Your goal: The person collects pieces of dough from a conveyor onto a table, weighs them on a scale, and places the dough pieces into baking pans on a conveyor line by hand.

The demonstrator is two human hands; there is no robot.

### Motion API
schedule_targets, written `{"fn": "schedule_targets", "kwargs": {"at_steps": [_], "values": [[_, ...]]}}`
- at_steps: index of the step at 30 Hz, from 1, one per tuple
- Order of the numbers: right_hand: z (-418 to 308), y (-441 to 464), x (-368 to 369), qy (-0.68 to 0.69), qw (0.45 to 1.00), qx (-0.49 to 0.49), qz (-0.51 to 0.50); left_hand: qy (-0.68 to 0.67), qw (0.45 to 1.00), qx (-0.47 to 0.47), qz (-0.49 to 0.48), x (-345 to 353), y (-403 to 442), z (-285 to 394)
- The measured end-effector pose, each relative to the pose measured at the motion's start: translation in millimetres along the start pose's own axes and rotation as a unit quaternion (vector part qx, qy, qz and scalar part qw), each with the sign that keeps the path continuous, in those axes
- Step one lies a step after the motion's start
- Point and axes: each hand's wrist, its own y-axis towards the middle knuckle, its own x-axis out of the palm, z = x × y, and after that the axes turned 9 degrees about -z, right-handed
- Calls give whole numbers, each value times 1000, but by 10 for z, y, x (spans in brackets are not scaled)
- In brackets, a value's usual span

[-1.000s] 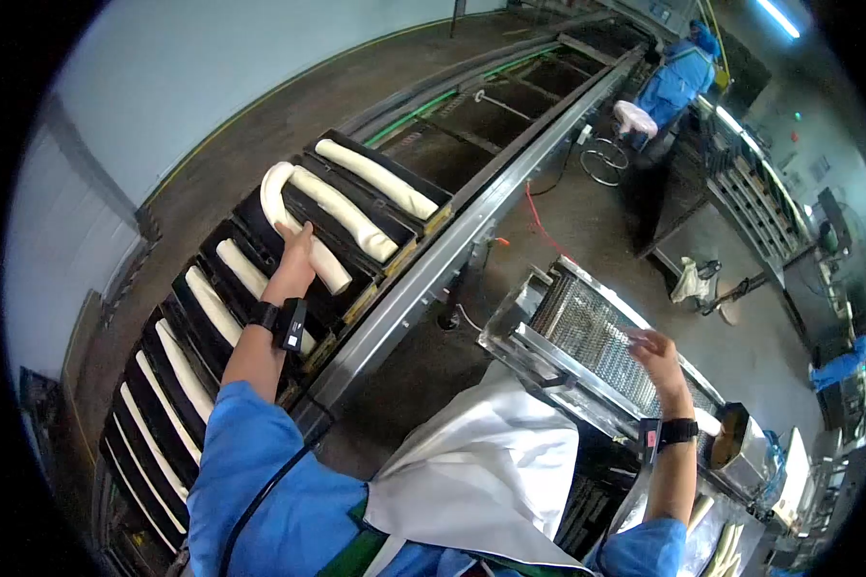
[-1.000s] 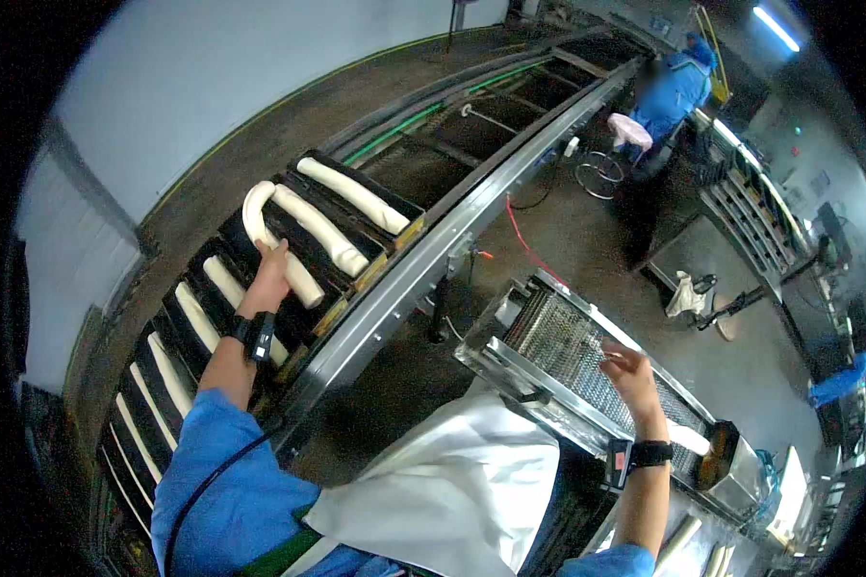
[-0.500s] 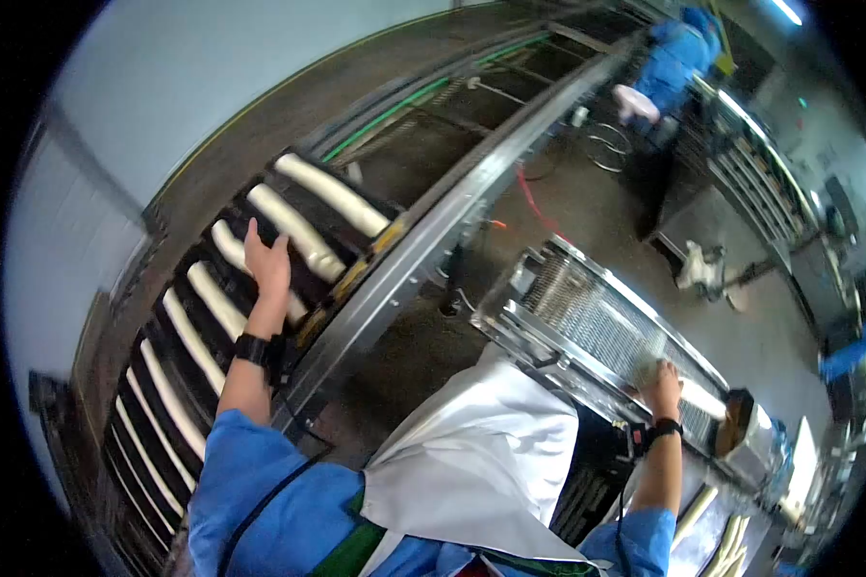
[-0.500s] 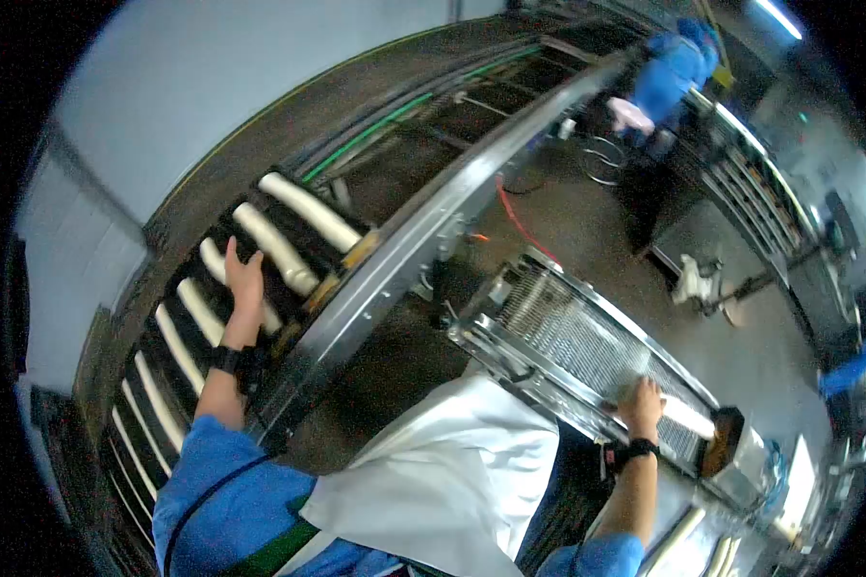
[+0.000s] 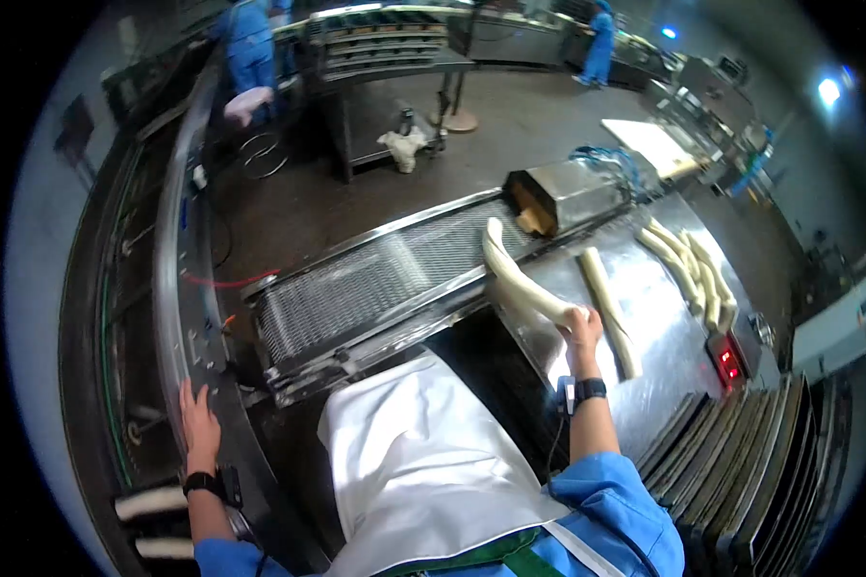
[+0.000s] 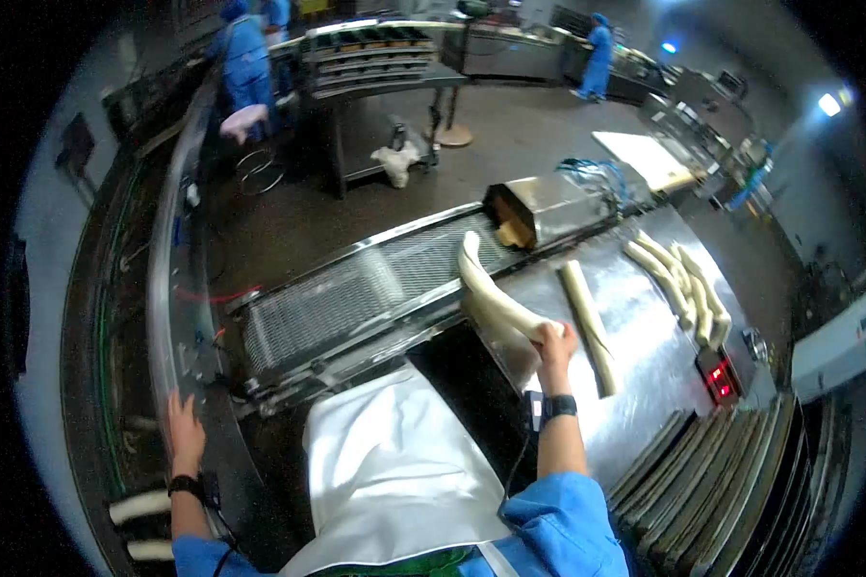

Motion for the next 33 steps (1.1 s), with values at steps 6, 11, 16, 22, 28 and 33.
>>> {"fn": "schedule_targets", "kwargs": {"at_steps": [6,11,16,22,28,33], "values": [[6,-531,-853,-714,621,-287,150,-40,997,-20,60,-84,-230,236],[266,-547,-603,-663,678,-282,-147,-13,997,-29,64,6,-207,156],[249,-251,-308,-720,639,-209,-172,-47,996,-25,77,-13,-213,167],[249,-33,-44,-724,637,-191,-183,-14,998,-36,41,-4,-187,123],[325,144,119,-727,629,-195,-196,-30,995,-29,90,104,-197,55],[368,222,227,-727,625,-202,-200,-39,996,-33,71,9,-208,133]]}}
